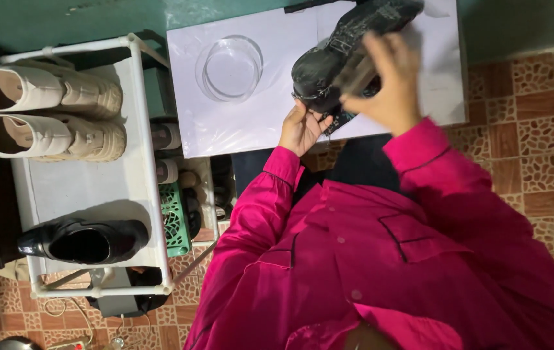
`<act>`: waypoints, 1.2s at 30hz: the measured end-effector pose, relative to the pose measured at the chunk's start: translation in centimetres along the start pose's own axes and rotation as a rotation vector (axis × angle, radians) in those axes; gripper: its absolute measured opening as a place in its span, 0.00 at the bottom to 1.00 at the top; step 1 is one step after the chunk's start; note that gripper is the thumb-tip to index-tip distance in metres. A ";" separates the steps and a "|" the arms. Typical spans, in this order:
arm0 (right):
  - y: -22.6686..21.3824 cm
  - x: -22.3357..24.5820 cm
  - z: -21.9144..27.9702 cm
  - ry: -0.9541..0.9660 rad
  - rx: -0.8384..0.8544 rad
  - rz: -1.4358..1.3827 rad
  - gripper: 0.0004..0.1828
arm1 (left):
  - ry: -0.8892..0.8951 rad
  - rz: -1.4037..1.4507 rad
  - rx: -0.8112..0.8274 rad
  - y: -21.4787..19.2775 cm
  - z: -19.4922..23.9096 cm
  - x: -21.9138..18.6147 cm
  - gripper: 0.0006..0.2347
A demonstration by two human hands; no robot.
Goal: The person scrubs a black shoe with a brush, focusing on the sole and sides. They hold the shoe with one hand and use the brush with the other to clean the surface.
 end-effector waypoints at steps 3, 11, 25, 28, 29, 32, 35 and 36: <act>-2.5 -3.4 -1.4 0.091 -0.178 0.177 0.56 | 0.007 -0.010 0.008 0.4 -0.1 -0.1 0.17; 0.2 0.2 1.1 -0.064 0.005 0.105 0.51 | -0.002 0.008 0.034 1.0 0.0 -0.2 0.19; -0.6 0.3 2.1 0.102 -0.083 0.170 0.52 | -0.016 0.022 0.022 1.0 0.0 -0.1 0.18; 0.6 2.4 2.9 -0.019 -0.028 0.183 0.46 | -0.035 -0.013 0.030 0.8 -0.2 0.0 0.23; 0.5 2.0 2.8 0.010 -0.010 0.152 0.47 | -0.029 -0.004 0.052 1.0 -0.2 0.0 0.22; 0.3 -0.6 2.8 0.105 -0.055 0.093 0.50 | -0.030 0.014 0.040 0.7 0.0 -0.1 0.22; 1.4 0.1 3.7 0.083 -0.119 0.081 0.48 | -0.033 0.015 0.039 1.4 0.1 -0.1 0.24; 2.3 1.3 4.2 -0.002 -0.115 0.095 0.43 | -0.031 0.007 0.065 1.8 0.1 -0.2 0.27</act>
Point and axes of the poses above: each hand's wrist, its own z-axis away from the middle knuckle, its own y-axis out of the palm, x = y × z, the point moved 5 cm from there along -z, towards the middle knuckle, and after that the axes turned 2 degrees about y, right-handed, at the moved point
